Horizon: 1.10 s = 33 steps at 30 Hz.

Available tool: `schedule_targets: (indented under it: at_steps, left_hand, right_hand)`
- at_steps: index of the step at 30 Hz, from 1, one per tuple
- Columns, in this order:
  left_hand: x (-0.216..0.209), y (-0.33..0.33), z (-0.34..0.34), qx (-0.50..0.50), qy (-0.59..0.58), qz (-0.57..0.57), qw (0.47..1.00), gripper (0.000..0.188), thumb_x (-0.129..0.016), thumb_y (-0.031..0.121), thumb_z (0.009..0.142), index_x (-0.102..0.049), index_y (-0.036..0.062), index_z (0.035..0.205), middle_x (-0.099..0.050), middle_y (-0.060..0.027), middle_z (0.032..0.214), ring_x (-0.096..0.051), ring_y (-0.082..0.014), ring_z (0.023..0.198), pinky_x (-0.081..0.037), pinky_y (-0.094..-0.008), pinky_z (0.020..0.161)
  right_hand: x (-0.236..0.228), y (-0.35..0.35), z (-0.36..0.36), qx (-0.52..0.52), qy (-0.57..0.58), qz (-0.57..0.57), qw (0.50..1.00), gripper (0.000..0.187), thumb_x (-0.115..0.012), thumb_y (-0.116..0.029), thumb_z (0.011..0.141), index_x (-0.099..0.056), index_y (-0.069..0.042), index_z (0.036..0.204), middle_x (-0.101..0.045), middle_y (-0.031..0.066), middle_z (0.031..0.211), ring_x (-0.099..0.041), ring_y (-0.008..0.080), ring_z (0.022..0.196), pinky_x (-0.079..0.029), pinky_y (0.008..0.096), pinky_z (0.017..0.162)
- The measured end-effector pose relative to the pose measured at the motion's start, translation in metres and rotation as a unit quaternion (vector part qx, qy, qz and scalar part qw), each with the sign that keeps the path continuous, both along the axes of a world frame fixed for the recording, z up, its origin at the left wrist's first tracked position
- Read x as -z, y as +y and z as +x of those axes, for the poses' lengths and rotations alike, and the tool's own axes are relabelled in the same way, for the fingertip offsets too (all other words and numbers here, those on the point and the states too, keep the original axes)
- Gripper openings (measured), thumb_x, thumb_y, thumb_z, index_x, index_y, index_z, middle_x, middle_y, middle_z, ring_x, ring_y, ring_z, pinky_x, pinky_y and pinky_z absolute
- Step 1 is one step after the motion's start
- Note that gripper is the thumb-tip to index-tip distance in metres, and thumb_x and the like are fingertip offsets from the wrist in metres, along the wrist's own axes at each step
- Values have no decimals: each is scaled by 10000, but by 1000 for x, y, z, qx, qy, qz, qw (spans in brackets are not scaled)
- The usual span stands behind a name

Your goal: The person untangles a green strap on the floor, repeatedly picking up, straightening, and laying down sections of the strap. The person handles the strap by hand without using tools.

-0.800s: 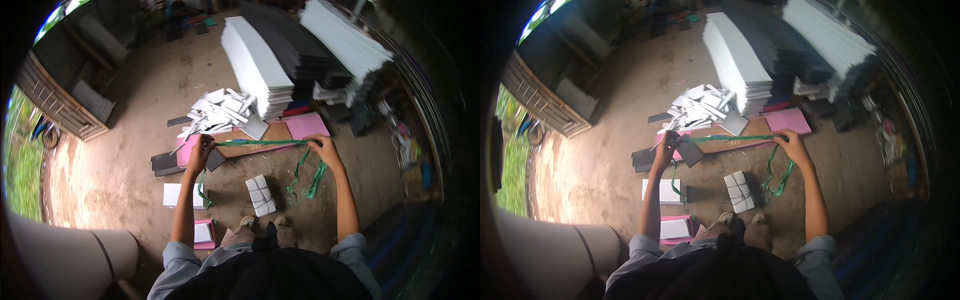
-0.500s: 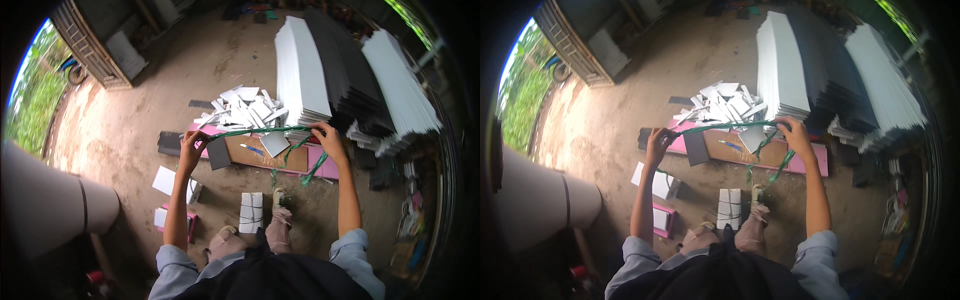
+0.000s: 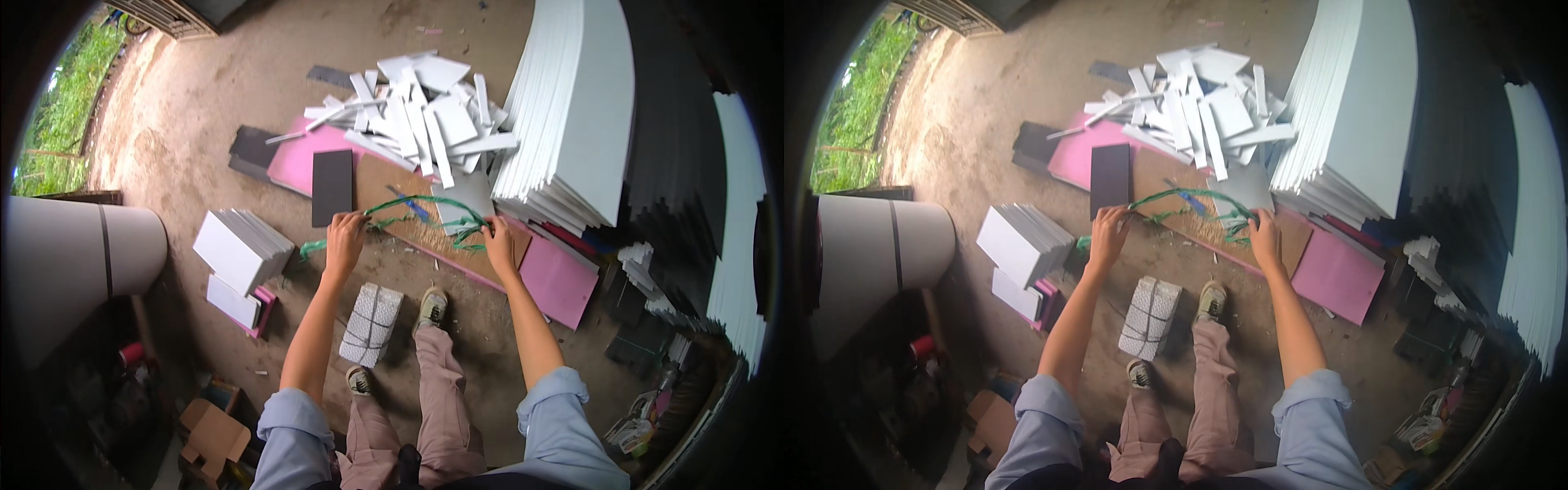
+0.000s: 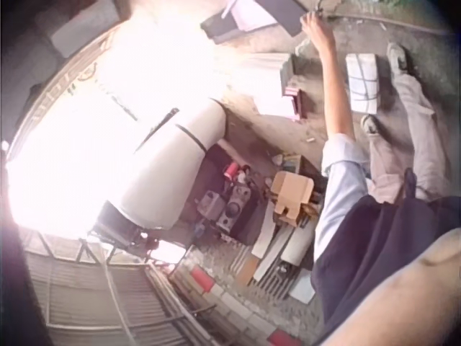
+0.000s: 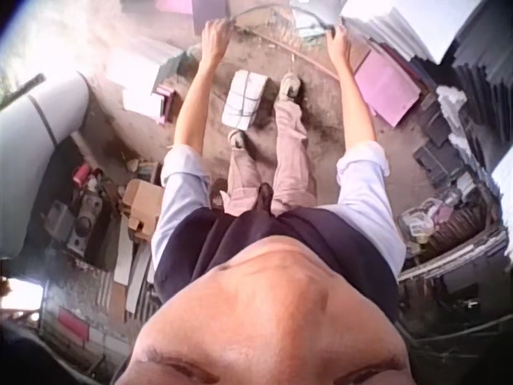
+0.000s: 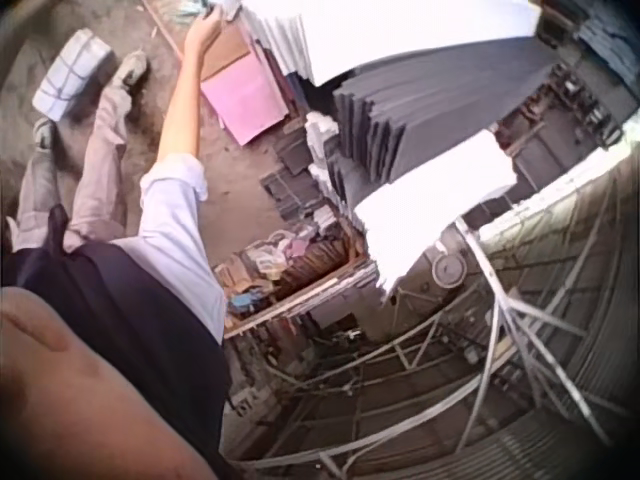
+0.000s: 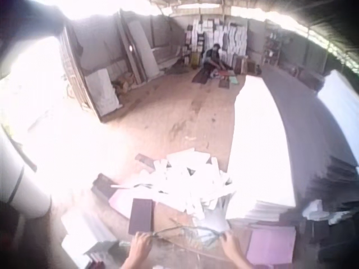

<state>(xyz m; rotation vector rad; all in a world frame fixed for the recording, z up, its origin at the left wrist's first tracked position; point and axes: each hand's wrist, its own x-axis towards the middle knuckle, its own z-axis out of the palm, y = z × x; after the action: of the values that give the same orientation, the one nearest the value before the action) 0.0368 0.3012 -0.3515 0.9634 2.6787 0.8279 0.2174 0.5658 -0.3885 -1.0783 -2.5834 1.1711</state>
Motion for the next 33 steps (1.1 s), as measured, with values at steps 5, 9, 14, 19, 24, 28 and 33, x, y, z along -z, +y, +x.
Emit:
schedule_targets:
  at_steps: [5,9,14,19,24,28,33]
  left_hand:
    - [41,-1,8,-7,6,-19,1000,299,-600,59,706,-574,105,1001,-454,-70,1224,-367,-283,1164,-316,-386,944]
    - [36,-23,24,-21,-49,38,998,277,-602,54,706,-574,79,981,-476,-89,1180,-386,-282,1137,-319,-387,942]
    - [-7,-76,67,-57,-133,89,985,264,-582,38,731,-573,89,990,-512,-88,1117,-443,-277,1067,-353,-357,915]
    - [-74,-150,104,-43,-112,108,987,283,-582,40,733,-584,95,1011,-550,-80,1068,-497,-249,1015,-380,-343,889]
    - [-125,-228,157,-79,-180,219,956,220,-550,77,788,-584,78,1005,-568,-81,1007,-535,-222,971,-407,-336,845]
    - [-151,-290,205,-103,-250,257,928,218,-511,117,843,-564,50,1043,-581,-43,1035,-529,-137,978,-406,-292,843]
    - [-129,-352,249,-156,-277,229,920,205,-510,103,832,-578,41,1016,-592,-83,997,-566,-166,924,-439,-280,795]
  right_hand:
    - [34,-9,-12,-70,11,85,994,374,-592,-51,728,-483,-22,1085,-396,172,1125,-435,339,1023,-368,387,859]
    - [29,-30,-10,-70,-3,91,993,309,-569,-51,745,-506,-22,1046,-402,175,1107,-446,319,1008,-370,369,856]
    - [-3,-83,10,-78,8,-93,993,191,-523,-65,790,-546,-26,976,-499,125,1011,-557,235,863,-443,312,747]
    - [-62,-139,39,-73,69,-110,989,158,-481,-89,835,-550,-20,959,-610,92,842,-609,158,745,-470,268,651]
    - [-136,-215,100,-27,109,-166,980,160,-439,-98,868,-543,-31,969,-598,42,798,-584,106,686,-465,228,609]
    - [-140,-268,170,48,189,-267,944,164,-428,-120,881,-532,-21,961,-583,48,774,-576,116,664,-476,233,597]
    - [-136,-330,217,89,92,-293,948,162,-425,-129,873,-551,-39,920,-604,49,727,-590,119,631,-455,232,562]
